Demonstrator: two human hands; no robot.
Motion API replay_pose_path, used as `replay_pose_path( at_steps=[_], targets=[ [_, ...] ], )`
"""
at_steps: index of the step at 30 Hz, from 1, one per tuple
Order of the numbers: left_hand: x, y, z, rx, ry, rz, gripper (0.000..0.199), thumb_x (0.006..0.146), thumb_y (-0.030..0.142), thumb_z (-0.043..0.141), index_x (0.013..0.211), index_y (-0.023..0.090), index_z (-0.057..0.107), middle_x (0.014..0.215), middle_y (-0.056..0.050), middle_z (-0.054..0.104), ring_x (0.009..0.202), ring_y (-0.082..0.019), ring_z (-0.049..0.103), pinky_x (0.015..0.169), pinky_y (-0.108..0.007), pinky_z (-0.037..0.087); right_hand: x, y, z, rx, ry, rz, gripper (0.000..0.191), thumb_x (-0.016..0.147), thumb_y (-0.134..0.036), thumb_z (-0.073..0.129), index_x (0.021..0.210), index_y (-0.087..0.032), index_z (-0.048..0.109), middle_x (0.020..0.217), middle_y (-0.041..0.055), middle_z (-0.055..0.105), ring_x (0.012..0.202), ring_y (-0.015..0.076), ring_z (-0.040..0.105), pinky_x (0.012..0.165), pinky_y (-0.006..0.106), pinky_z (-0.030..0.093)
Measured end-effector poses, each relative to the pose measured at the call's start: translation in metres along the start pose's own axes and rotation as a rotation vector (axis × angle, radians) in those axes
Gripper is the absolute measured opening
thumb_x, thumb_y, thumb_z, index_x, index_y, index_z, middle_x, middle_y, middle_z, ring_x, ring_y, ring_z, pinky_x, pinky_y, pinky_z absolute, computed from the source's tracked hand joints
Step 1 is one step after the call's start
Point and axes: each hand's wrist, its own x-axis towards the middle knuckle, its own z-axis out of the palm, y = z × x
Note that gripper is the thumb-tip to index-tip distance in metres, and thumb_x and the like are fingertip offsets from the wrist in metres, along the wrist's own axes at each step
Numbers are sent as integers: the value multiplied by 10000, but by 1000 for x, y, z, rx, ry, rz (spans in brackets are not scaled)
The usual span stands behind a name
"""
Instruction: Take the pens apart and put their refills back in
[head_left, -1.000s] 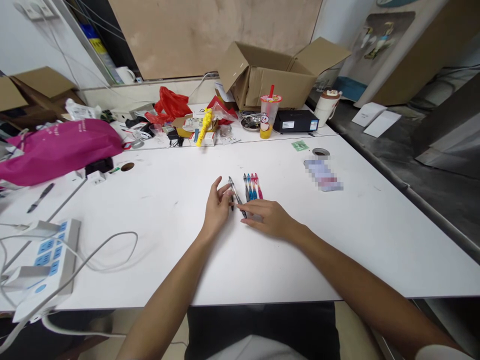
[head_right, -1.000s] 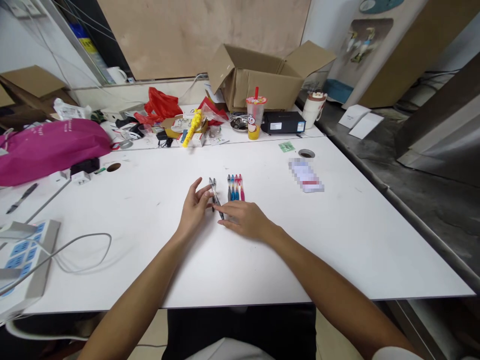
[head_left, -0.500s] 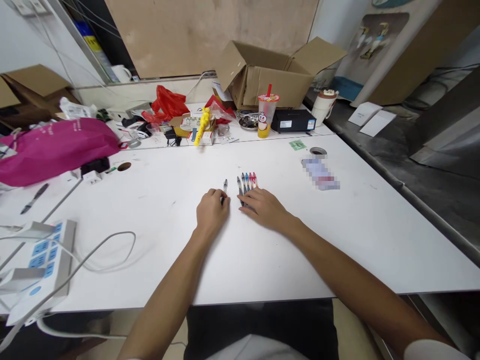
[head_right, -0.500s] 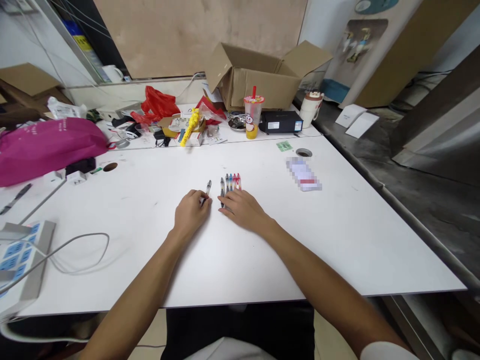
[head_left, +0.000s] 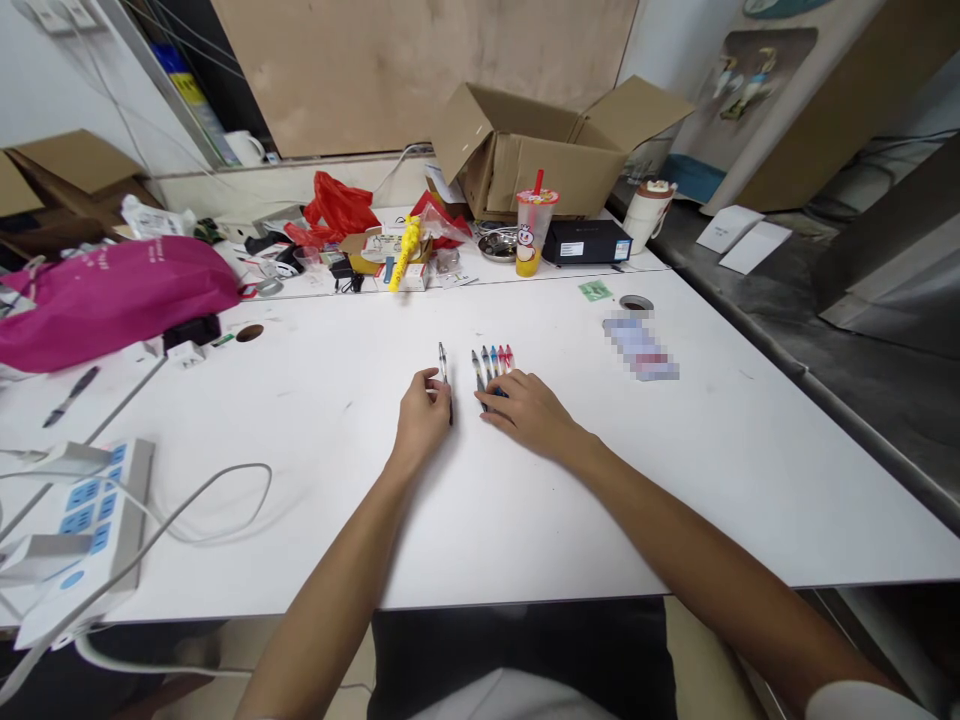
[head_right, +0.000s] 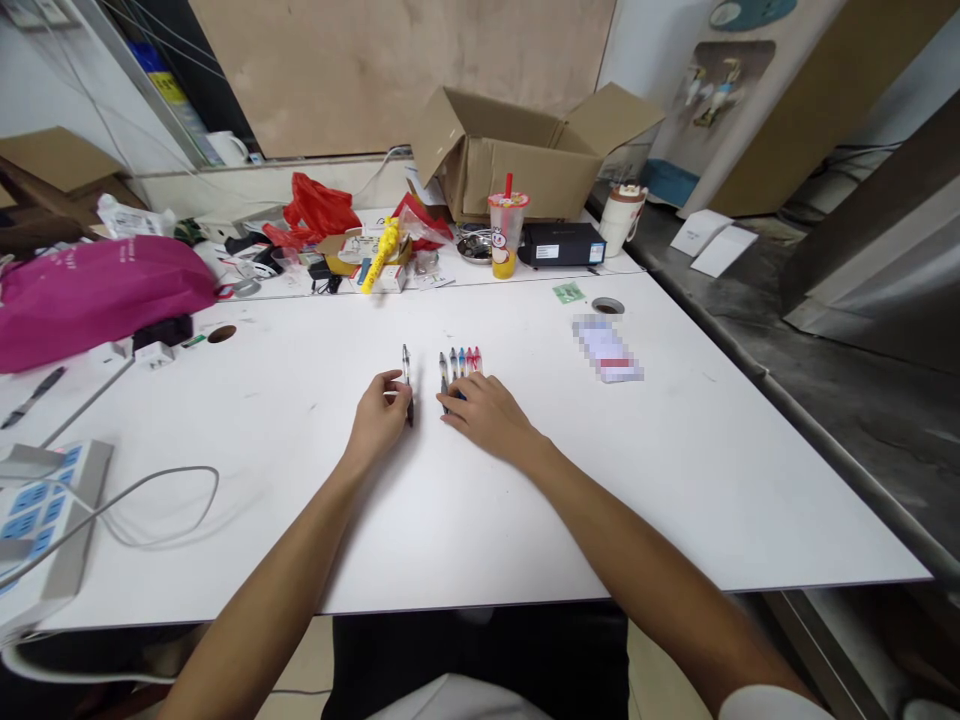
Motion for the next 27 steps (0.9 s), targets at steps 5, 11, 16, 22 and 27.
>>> replay_pose_path(
  at_steps=[5, 11, 16, 22, 27],
  targets=[
    [-2, 1, 2, -43, -14, -1, 374, 890, 289, 567, 1245, 169, 572, 1018, -92, 658, 737, -170, 614, 638, -295, 515, 0, 3, 3, 13, 8, 14, 265, 1004, -318, 551, 1195, -215, 703, 1134, 119, 677, 1078, 290, 534, 872, 440, 428],
    [-3, 5, 3, -85, -26, -43, 362, 895, 312, 568, 1228, 170, 578, 1061, -104, 636, 798, -187, 620, 607, -297, 542, 0, 3, 4, 36, 9, 30, 225, 993, -309, 561, 1139, -211, 701, 1230, 108, 670, 1119, 299, 543, 902, 455, 438],
    [-3, 12, 1, -333, -65, -95, 272, 844, 300, 641, 1085, 178, 606, 1059, -88, 617, 882, -188, 639, 688, -324, 601, -2, -4, -1, 145, 142, 115, 252, 999, -344, 521, 1149, -196, 660, 1177, 116, 681, 1070, 282, 569, 896, 433, 447],
    [-9, 18, 4, -620, -232, -110, 313, 749, 328, 804, 891, 180, 567, 764, 7, 596, 857, -180, 678, 842, -383, 607, -6, -17, -12, 514, 50, 379, 282, 991, -475, 484, 944, -231, 616, 873, 26, 671, 747, 190, 574, 677, 336, 429],
    [-13, 26, 3, -775, -322, -126, 323, 838, 299, 751, 1086, 176, 585, 1057, -105, 729, 1046, -234, 710, 955, -432, 568, -9, -19, -7, 930, -71, 391, 420, 1027, -519, 323, 756, -231, 466, 679, -9, 487, 601, 149, 443, 574, 302, 377]
  ],
)
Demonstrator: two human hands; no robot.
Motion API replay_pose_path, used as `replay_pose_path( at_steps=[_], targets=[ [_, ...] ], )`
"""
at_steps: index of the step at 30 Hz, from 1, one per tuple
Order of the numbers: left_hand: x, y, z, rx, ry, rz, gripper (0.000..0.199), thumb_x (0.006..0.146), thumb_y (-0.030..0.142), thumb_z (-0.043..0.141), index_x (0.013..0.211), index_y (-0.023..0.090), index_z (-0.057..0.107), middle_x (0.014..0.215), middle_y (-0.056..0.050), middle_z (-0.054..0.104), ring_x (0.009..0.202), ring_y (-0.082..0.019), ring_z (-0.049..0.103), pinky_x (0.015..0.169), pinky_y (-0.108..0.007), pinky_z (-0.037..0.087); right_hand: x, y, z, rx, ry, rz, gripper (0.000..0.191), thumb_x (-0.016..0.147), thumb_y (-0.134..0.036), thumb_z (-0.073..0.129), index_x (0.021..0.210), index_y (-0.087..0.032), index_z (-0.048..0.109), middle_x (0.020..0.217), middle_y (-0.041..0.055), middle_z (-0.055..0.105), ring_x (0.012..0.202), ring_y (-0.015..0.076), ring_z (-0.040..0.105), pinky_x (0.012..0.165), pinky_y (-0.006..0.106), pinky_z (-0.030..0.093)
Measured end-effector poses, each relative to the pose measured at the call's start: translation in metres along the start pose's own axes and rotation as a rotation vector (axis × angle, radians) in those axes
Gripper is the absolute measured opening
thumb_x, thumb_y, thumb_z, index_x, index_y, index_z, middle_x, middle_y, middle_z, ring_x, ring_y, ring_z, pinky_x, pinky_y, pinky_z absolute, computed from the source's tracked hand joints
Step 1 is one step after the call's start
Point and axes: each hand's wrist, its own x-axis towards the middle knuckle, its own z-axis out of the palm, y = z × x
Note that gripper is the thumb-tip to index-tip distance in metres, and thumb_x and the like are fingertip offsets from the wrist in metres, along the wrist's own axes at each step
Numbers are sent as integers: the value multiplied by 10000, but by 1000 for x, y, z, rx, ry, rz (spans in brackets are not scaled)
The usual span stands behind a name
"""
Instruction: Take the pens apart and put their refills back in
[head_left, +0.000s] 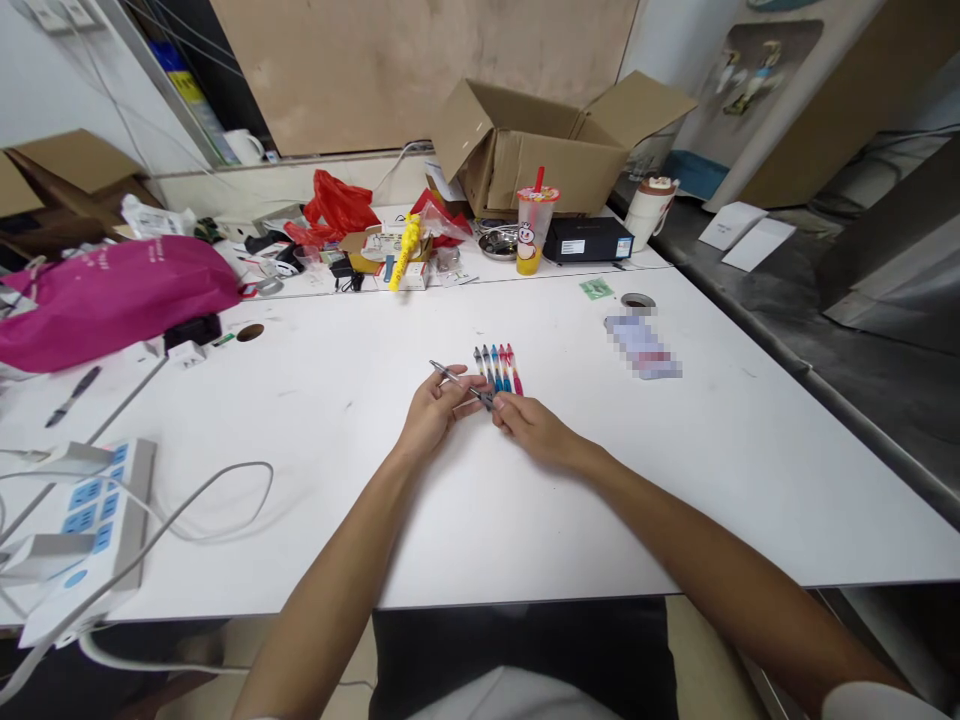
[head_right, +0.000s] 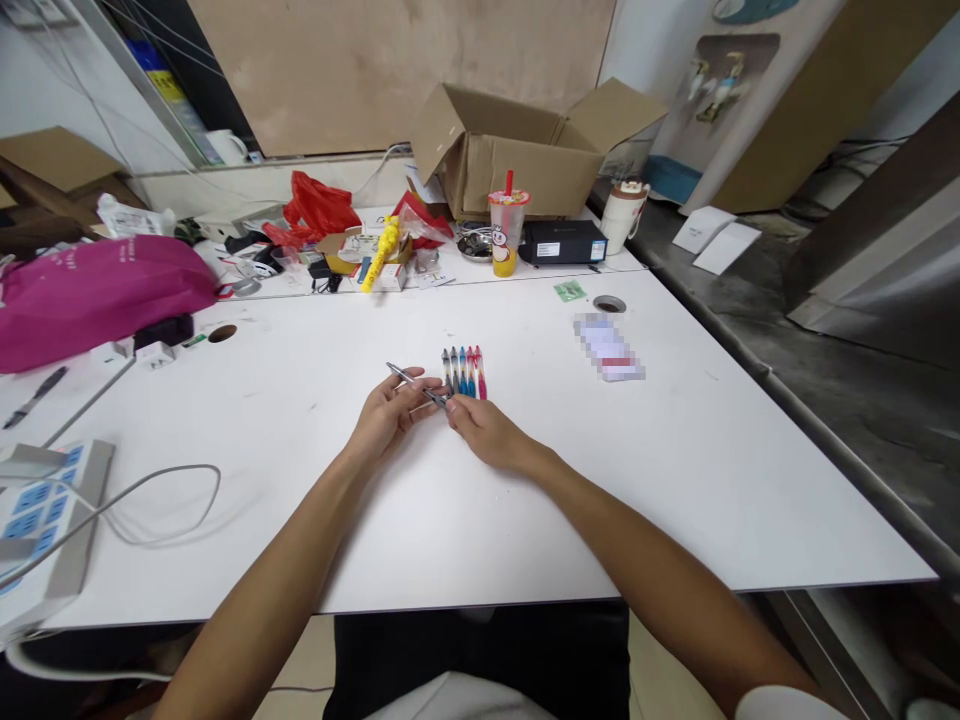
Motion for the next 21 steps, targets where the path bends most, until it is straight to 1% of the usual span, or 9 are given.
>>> replay_pose_path(
  at_steps=[2, 4, 6, 7, 9, 11, 14, 17, 21],
  targets=[
    [-1, 3, 0, -49, -25, -3, 348, 876, 315, 716, 1165, 181, 575, 1206, -145, 711, 1113, -246, 701, 977, -434, 559, 2, 1, -1, 207, -32, 73, 437, 1010, -559, 333, 723, -237, 404, 645, -24, 436, 547, 133, 379, 523, 288, 334],
    [-2, 4, 0, -58, -58, 2, 349, 881, 349, 719, 1157, 186, 579, 1243, -149, 703, 1135, -246, 698, 969, -419, 565, 3, 1, -3, 350, -125, 170, 465, 993, -614, 327, 727, -240, 398, 605, -37, 424, 498, 122, 328, 483, 279, 285],
    [-1, 2, 0, -48, -82, 5, 342, 866, 386, 740, 1099, 186, 589, 1210, -136, 719, 1107, -235, 712, 949, -396, 574, 3, -1, -6, 367, -219, 214, 498, 988, -650, 298, 742, -237, 427, 569, -41, 434, 477, 121, 319, 474, 278, 275],
    [-1, 1, 0, -42, -82, 4, 338, 856, 397, 751, 1065, 185, 591, 1183, -128, 730, 1083, -228, 721, 940, -385, 578, 3, -2, -8, 328, -237, 199, 506, 993, -649, 291, 741, -235, 436, 567, -37, 444, 484, 123, 337, 483, 279, 292],
    [-1, -1, 1, -34, -52, 2, 329, 843, 401, 766, 1014, 181, 590, 1136, -114, 747, 1048, -213, 732, 937, -365, 581, 1, -3, -11, 171, -186, 120, 477, 1003, -615, 327, 738, -235, 438, 594, -30, 466, 523, 129, 388, 521, 284, 334],
    [-1, -3, 3, -25, 3, 1, 319, 843, 397, 767, 989, 175, 590, 1100, -112, 758, 1030, -200, 737, 948, -348, 578, -2, -5, -12, -56, -71, 42, 419, 1003, -570, 388, 760, -236, 457, 638, -26, 497, 568, 140, 436, 552, 289, 351],
    [0, -4, 5, 16, 96, 0, 318, 854, 414, 752, 972, 163, 597, 1047, -118, 770, 976, -190, 749, 940, -340, 583, -6, -5, -11, -280, 40, 4, 370, 1005, -536, 414, 815, -239, 527, 646, -27, 547, 576, 150, 478, 558, 295, 351],
    [1, -5, 5, 65, 156, -16, 336, 857, 437, 743, 979, 156, 605, 1031, -125, 774, 893, -183, 759, 899, -347, 602, -6, -4, -8, -234, 62, -11, 410, 1032, -496, 367, 811, -225, 580, 674, -13, 621, 589, 147, 531, 600, 305, 398],
    [2, -6, 5, 57, 167, -43, 341, 854, 431, 750, 1002, 164, 599, 1061, -134, 770, 873, -190, 764, 867, -355, 618, -3, 2, -6, -121, 187, -40, 266, 984, -470, 510, 1023, -237, 634, 950, 34, 724, 718, 168, 605, 672, 325, 470]
  ],
)
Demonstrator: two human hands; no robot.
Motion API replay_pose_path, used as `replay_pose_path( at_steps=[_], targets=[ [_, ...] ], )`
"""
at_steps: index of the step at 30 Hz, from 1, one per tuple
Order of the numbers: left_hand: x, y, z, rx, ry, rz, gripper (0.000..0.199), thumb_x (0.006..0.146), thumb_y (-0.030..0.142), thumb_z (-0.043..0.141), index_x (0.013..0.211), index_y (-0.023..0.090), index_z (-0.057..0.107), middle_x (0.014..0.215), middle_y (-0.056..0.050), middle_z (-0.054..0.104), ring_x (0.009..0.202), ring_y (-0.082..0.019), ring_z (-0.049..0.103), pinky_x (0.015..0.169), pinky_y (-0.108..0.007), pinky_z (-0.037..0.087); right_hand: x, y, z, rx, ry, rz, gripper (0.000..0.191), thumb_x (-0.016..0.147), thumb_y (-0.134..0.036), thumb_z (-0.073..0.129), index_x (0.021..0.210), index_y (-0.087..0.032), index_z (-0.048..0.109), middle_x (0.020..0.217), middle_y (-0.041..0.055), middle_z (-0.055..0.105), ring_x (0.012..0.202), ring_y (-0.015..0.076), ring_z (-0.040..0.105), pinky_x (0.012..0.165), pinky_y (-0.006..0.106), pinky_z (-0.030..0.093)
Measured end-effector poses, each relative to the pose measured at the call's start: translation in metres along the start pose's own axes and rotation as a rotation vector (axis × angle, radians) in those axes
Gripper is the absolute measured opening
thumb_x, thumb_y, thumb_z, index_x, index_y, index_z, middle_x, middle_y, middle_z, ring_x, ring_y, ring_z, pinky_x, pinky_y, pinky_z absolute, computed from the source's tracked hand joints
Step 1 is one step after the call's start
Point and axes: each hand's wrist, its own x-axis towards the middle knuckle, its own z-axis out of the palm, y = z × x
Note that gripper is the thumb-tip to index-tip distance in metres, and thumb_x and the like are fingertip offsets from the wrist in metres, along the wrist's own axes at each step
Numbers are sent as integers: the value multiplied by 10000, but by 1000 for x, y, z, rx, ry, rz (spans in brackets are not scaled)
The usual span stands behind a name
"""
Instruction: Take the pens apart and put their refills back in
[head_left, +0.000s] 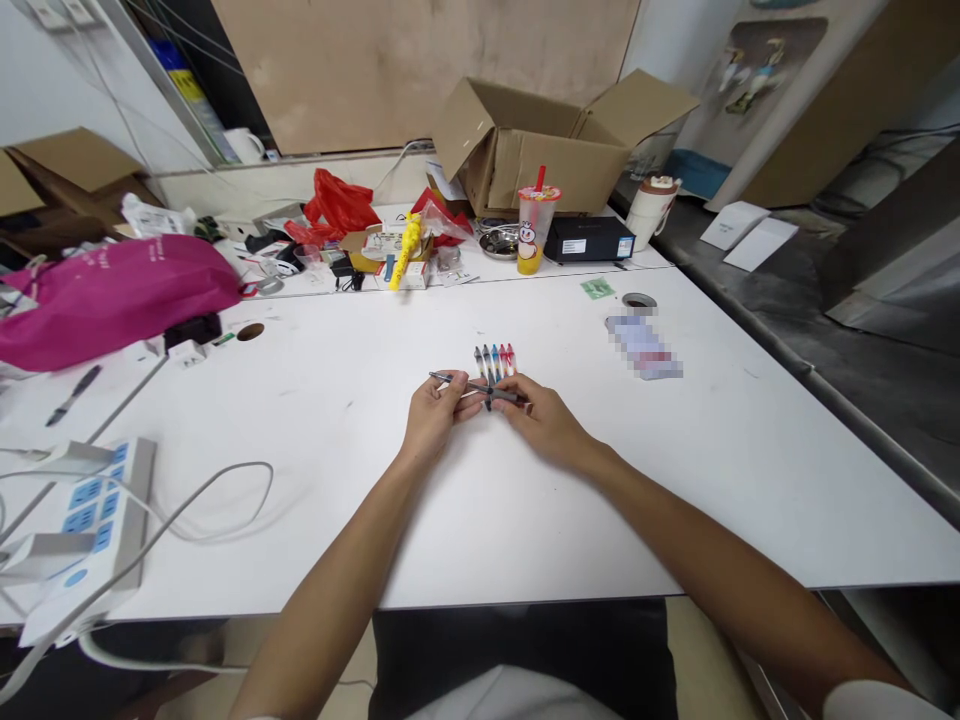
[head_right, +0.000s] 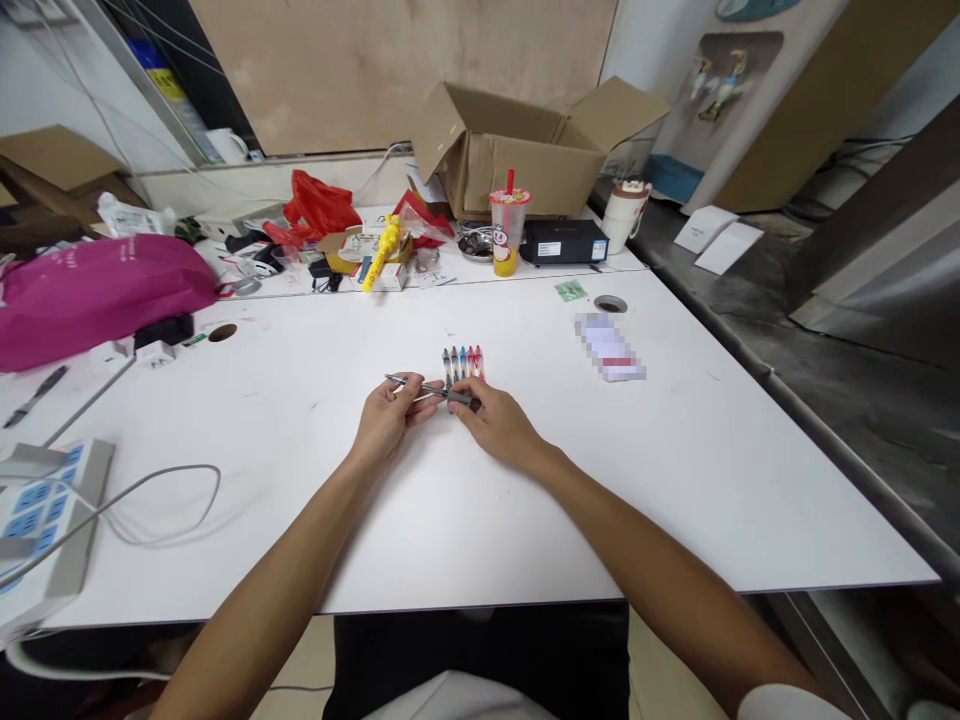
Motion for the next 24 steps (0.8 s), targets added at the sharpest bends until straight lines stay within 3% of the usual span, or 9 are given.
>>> replay_pose_path(
  at_steps=[4, 12, 18, 24],
  targets=[
    [0, -2, 0, 1, 12, -7, 333, 855, 426, 751, 995, 166, 596, 1068, -136, 767, 896, -206, 766, 850, -356, 623, 4, 7, 1, 62, 16, 22, 264, 988, -459, 501, 1005, -231, 633, 980, 49, 723, 774, 181, 634, 726, 350, 512],
    [2, -6, 0, 8, 35, -13, 314, 872, 415, 733, 1009, 162, 607, 1122, -148, 756, 936, -215, 762, 842, -357, 622, 6, 13, 4, 79, 93, 1, 245, 961, -416, 563, 1146, -256, 577, 1071, 75, 703, 969, 225, 656, 810, 389, 533],
    [1, -5, 1, 3, 60, -17, 286, 891, 391, 715, 1012, 151, 618, 1113, -149, 757, 925, -215, 763, 802, -330, 625, 6, 13, 4, 58, 133, -1, 289, 927, -389, 619, 1180, -252, 589, 1060, 66, 698, 939, 219, 653, 828, 394, 522],
    [0, -3, 2, 4, 71, -25, 271, 910, 383, 693, 986, 126, 655, 1124, -161, 753, 913, -208, 763, 767, -293, 623, 6, 8, 3, 44, 152, -71, 155, 949, -355, 598, 993, -232, 680, 976, 38, 702, 860, 189, 631, 757, 343, 493]
  ],
)
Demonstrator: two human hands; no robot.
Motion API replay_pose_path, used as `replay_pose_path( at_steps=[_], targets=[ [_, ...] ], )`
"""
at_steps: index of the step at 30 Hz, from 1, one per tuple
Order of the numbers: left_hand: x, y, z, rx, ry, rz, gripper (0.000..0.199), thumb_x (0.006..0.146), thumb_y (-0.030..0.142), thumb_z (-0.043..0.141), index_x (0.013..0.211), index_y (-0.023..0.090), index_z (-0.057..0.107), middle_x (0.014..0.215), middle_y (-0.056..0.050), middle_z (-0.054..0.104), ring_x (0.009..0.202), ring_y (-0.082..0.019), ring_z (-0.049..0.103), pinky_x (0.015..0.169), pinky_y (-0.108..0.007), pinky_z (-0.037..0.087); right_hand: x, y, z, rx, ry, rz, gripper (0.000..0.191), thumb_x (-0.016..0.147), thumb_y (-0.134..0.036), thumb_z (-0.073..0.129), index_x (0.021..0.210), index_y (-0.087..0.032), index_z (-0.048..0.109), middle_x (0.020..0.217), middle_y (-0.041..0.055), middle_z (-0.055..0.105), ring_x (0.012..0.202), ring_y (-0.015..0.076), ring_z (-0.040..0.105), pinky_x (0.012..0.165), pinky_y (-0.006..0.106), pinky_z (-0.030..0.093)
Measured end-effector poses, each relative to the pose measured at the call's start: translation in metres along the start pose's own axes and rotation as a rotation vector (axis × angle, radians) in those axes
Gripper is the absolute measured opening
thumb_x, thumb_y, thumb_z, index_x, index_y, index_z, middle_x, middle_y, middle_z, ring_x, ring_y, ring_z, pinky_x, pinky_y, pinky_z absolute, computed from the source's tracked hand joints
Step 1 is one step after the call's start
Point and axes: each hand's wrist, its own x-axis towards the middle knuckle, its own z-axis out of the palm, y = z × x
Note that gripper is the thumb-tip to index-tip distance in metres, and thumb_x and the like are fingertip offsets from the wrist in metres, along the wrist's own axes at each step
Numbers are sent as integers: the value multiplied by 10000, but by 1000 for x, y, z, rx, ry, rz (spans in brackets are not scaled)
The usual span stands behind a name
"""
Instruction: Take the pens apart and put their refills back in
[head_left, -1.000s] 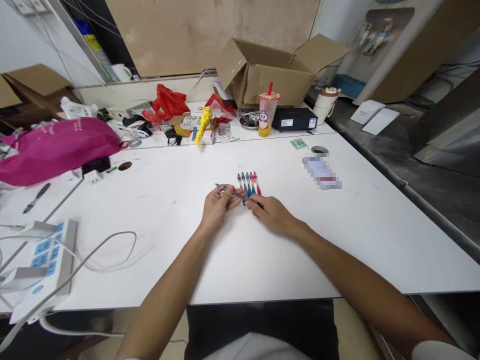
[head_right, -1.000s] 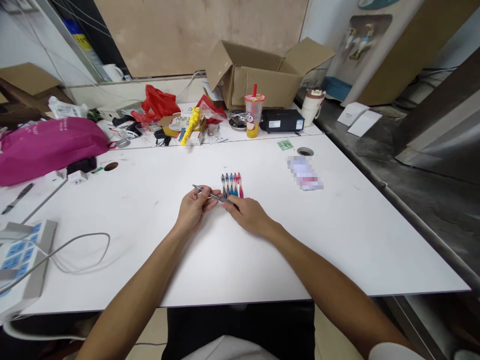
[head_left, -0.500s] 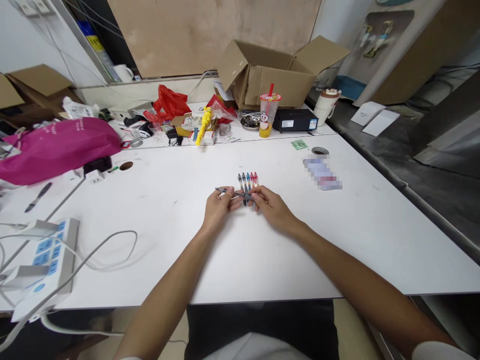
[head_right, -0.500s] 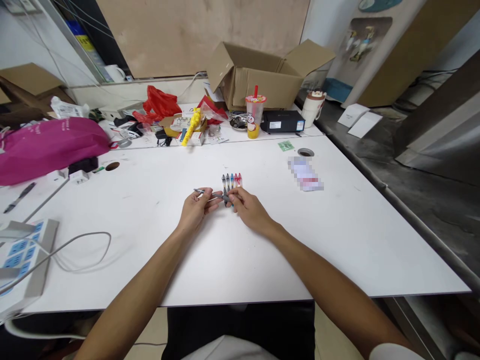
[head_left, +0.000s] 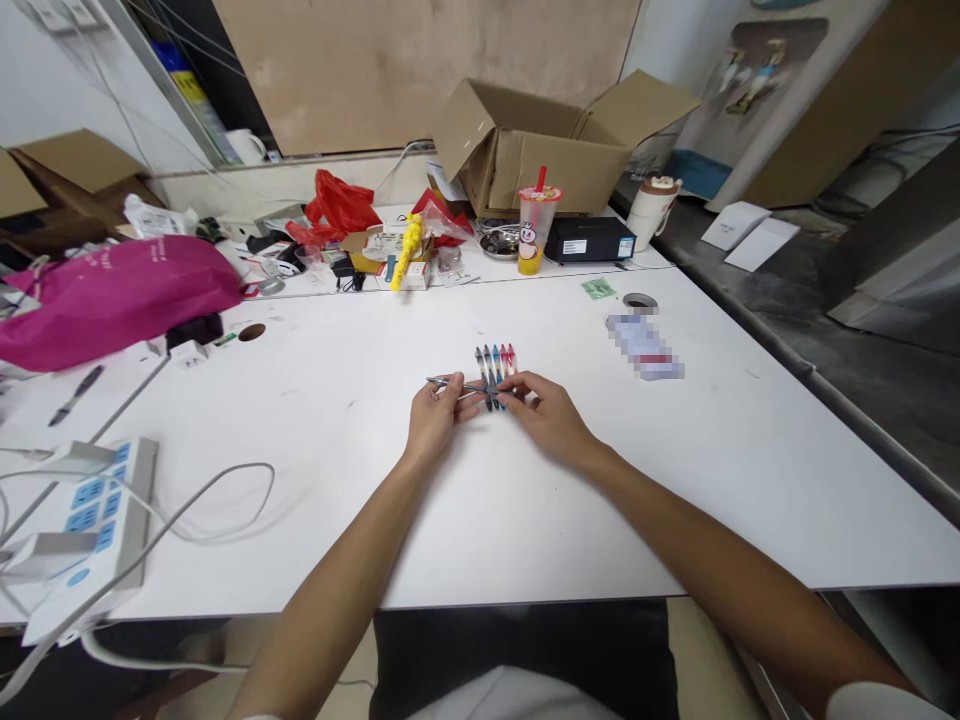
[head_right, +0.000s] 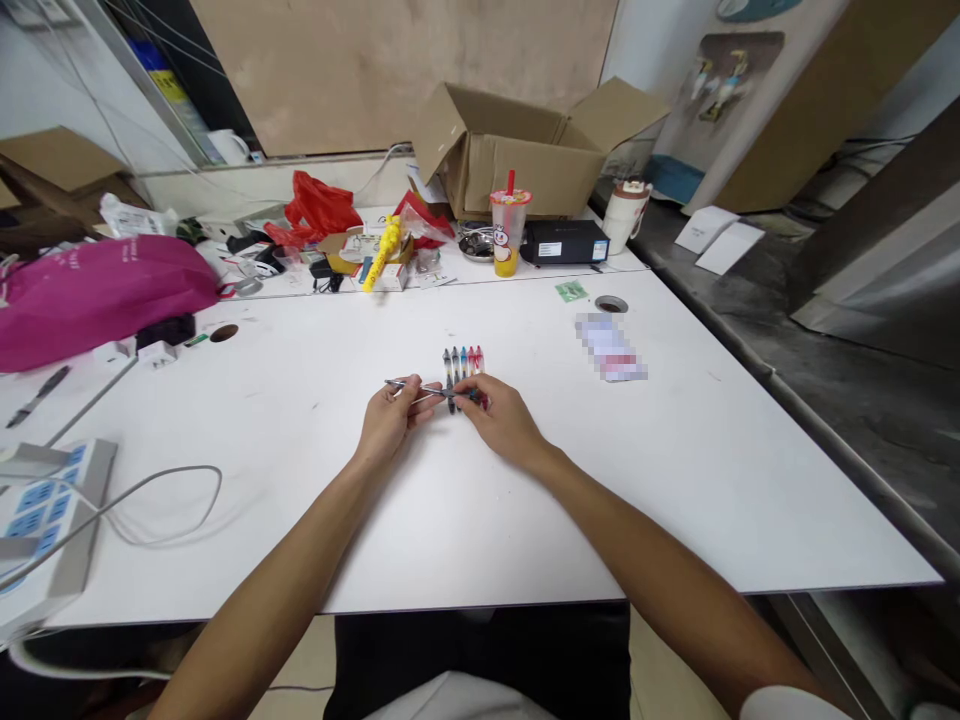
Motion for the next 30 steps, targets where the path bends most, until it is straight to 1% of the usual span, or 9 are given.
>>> replay_pose_path(
  at_steps=[2, 4, 10, 14, 17, 20, 23, 26, 30],
  targets=[
    [1, 0, 1, -20, -3, -19, 264, 938, 376, 656, 951, 112, 672, 1122, -168, 752, 903, -202, 764, 739, -271, 621, 1, -1, -1, -18, 34, -81, 88, 916, -293, 645, 970, -238, 686, 1010, 35, 686, 885, 186, 622, 740, 327, 484],
    [1, 0, 2, -57, 5, -45, 270, 963, 364, 619, 921, 104, 679, 1108, -169, 753, 880, -191, 765, 705, -247, 617, 1, -1, -1, -17, 34, -136, 83, 915, -246, 636, 976, -244, 693, 1033, 38, 671, 906, 186, 621, 724, 320, 481],
    [2, 3, 0, -164, 57, -66, 255, 981, 333, 594, 901, 98, 652, 1066, -169, 755, 841, -170, 769, 629, -188, 591, 3, 0, -4, -24, 49, -177, 155, 927, -245, 619, 1049, -254, 714, 1063, 54, 662, 960, 200, 629, 685, 313, 483],
    [3, 5, -2, -206, 86, -37, 215, 985, 321, 587, 903, 123, 603, 1103, -159, 746, 832, -168, 771, 596, -181, 582, 4, -2, -9, -29, 59, -143, 165, 919, -313, 645, 1039, -234, 727, 1028, 61, 694, 914, 198, 641, 625, 298, 463],
    [5, 6, -4, -207, 109, -20, 232, 1002, 330, 554, 898, 126, 597, 1142, -162, 734, 841, -168, 771, 562, -170, 568, 6, -2, -17, -42, 74, -76, 185, 917, -347, 643, 1009, -216, 736, 984, 64, 722, 838, 189, 646, 598, 298, 450],
    [7, 8, -7, -225, 154, 6, 229, 1004, 340, 550, 900, 137, 579, 1164, -156, 726, 847, -169, 772, 561, -174, 568, 8, -2, -27, -40, 95, -11, 214, 910, -374, 646, 1009, -207, 736, 972, 67, 743, 791, 187, 651, 615, 310, 463],
    [7, 11, -9, -233, 189, 16, 218, 1008, 341, 543, 914, 145, 564, 1179, -150, 722, 847, -165, 772, 558, -175, 566, 11, -1, -35, -7, 111, 9, 216, 894, -385, 664, 984, -198, 727, 957, 75, 747, 857, 216, 677, 673, 333, 486],
    [6, 13, -9, -222, 193, 23, 211, 1001, 354, 558, 936, 153, 555, 1186, -146, 722, 861, -169, 772, 543, -167, 553, 13, 2, -40, 44, 128, 34, 198, 875, -380, 682, 936, -192, 688, 925, 82, 734, 866, 227, 676, 709, 351, 485],
    [5, 12, -9, -206, 184, 35, 220, 980, 374, 595, 974, 161, 542, 1169, -147, 726, 878, -190, 776, 501, -161, 520, 15, 7, -38, 212, 94, 97, 175, 889, -362, 633, 967, -218, 573, 869, 35, 675, 735, 169, 610, 675, 324, 455]
  ],
)
